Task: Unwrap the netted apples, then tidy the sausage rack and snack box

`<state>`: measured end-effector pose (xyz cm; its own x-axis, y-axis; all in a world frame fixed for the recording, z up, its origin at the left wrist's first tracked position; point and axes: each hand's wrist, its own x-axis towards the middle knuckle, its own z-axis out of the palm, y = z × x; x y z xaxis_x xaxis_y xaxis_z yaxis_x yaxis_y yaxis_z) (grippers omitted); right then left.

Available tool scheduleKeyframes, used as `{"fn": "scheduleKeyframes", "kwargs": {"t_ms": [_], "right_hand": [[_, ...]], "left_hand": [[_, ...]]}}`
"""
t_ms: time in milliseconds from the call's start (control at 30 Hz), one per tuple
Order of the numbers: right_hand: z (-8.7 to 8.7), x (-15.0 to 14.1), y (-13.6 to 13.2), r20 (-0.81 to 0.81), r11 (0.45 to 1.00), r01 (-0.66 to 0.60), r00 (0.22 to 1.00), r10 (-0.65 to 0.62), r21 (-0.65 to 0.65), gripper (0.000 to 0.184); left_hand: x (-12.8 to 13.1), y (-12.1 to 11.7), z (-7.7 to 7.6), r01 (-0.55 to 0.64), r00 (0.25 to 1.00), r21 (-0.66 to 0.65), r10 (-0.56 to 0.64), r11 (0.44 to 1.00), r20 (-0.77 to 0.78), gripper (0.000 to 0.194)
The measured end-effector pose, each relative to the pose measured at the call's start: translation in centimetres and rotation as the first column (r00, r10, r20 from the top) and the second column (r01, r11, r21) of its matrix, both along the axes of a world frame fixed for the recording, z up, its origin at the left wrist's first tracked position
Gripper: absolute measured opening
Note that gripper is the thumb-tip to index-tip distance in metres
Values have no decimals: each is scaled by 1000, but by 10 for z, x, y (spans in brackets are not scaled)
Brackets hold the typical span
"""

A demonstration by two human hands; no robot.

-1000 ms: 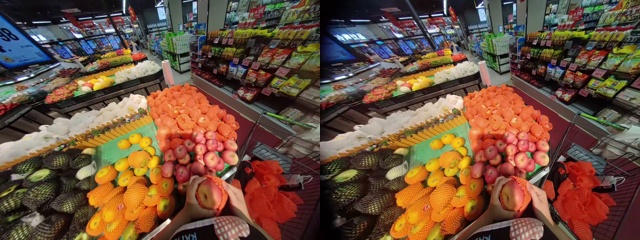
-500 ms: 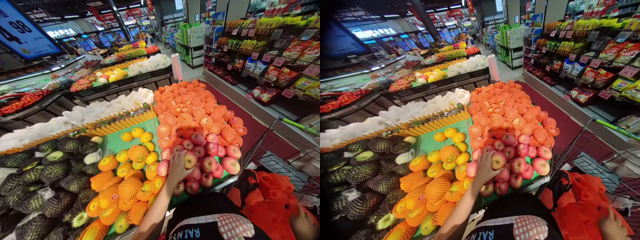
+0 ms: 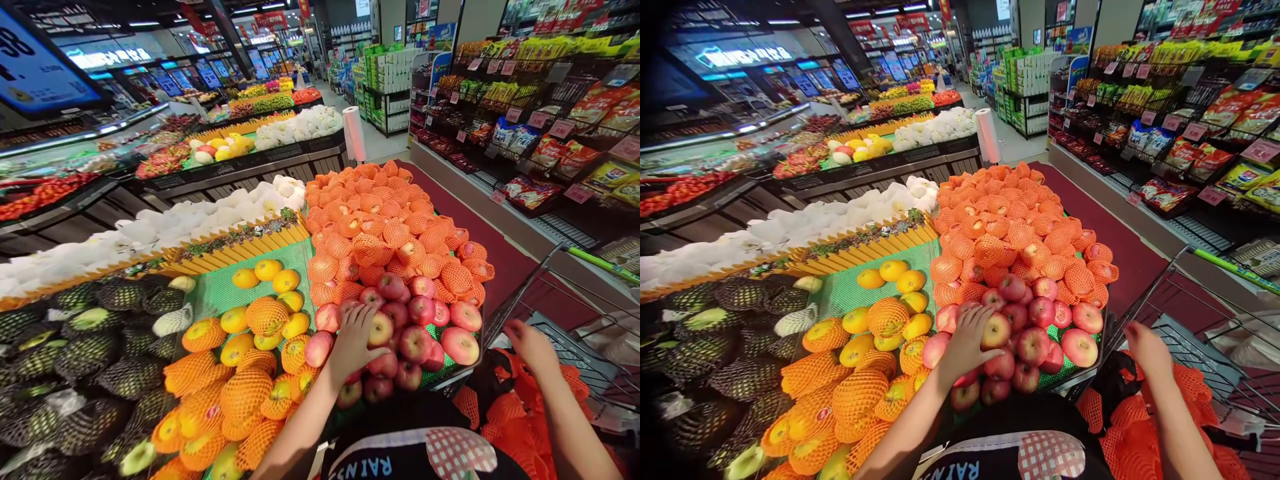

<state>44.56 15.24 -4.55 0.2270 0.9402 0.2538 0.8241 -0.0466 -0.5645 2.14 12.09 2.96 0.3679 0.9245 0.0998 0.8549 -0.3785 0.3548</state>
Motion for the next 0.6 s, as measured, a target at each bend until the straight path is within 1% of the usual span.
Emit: {"fn": "scheduleKeyframes", "kwargs": {"t_ms": [67,133,200,267,300,367,433,500,533,600], "right_hand": [[-2,-16,27,86,992,-122,989,123,-14,35],[-3,-37,54,185,983,-183,966,180,-2,36],[-4,-55,75,250,984,-180,953,169,21,36],[-6,-66,89,272,986,-157,953,137,56,38],[-7,-68,94,270,985,-154,954,129,73,41],[-9,-70,103,261,981,-179,953,153,79,51],[-8,-71,110,246,977,-210,950,194,42,61],[-2,-72,115,222,977,-212,953,208,-7,67],[4,-73,115,207,980,-197,959,196,-17,69],[18,-73,107,154,992,-128,980,125,9,74]], "left_hand": [[1,-5,3,-3,1000,52,2,999,19,87],[0,-12,6,-31,999,89,28,996,36,79],[-2,-19,9,-53,997,108,47,993,59,71],[-5,-26,11,-66,995,117,56,991,84,66],[-7,-29,11,-72,994,118,60,990,95,64],[-9,-33,11,-77,992,114,65,990,107,61],[-8,-35,10,-72,992,106,61,992,109,60],[-5,-35,12,-68,992,103,56,992,111,60],[-3,-35,14,-71,992,106,59,992,116,59],[5,-35,18,-82,988,123,64,989,142,54]]}}
